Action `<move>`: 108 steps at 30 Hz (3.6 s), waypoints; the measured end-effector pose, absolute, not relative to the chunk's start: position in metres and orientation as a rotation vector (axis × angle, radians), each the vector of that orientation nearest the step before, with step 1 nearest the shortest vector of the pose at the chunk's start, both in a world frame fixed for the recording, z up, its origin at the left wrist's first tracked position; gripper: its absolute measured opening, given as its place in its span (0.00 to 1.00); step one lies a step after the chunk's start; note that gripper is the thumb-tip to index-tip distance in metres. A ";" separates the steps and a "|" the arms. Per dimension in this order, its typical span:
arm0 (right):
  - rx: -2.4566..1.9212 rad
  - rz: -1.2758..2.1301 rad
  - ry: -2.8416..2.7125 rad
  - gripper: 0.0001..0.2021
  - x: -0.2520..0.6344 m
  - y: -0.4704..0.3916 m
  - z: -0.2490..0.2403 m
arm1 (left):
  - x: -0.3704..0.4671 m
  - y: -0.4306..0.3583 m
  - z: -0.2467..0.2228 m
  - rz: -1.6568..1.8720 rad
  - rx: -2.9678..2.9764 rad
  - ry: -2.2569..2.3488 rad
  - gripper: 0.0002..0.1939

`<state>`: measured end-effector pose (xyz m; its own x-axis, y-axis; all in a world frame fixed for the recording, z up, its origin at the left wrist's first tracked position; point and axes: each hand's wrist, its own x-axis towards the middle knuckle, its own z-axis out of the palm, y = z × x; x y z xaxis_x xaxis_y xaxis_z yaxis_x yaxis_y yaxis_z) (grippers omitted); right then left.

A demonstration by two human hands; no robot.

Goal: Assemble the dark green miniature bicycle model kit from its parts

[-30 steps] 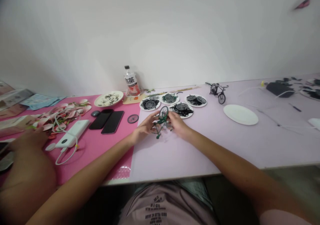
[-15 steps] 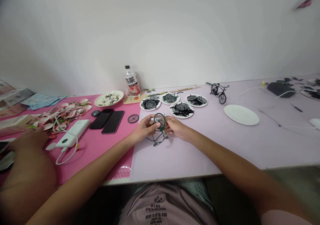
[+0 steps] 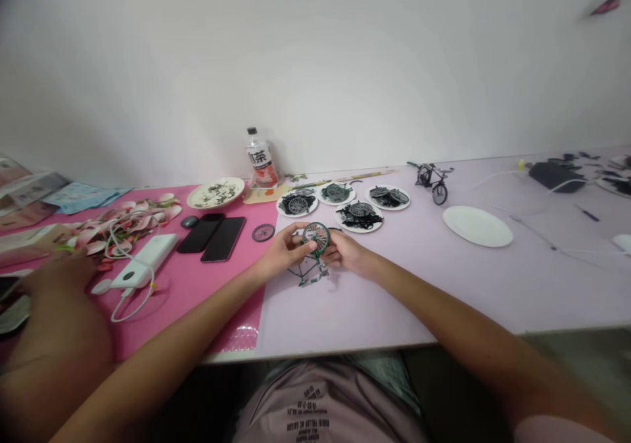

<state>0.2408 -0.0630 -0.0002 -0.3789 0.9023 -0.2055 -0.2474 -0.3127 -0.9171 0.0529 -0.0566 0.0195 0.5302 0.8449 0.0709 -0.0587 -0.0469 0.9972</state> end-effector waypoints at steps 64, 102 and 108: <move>-0.985 1.824 -1.198 0.14 0.243 -0.069 0.003 | 0.048 -0.055 0.022 0.725 1.427 0.732 0.41; -0.959 1.930 -1.105 0.17 0.246 -0.062 0.000 | 0.046 -0.052 0.019 0.717 1.499 0.749 0.42; -0.917 1.891 -1.104 0.14 0.245 -0.062 0.000 | 0.045 -0.051 0.017 0.710 1.508 0.747 0.41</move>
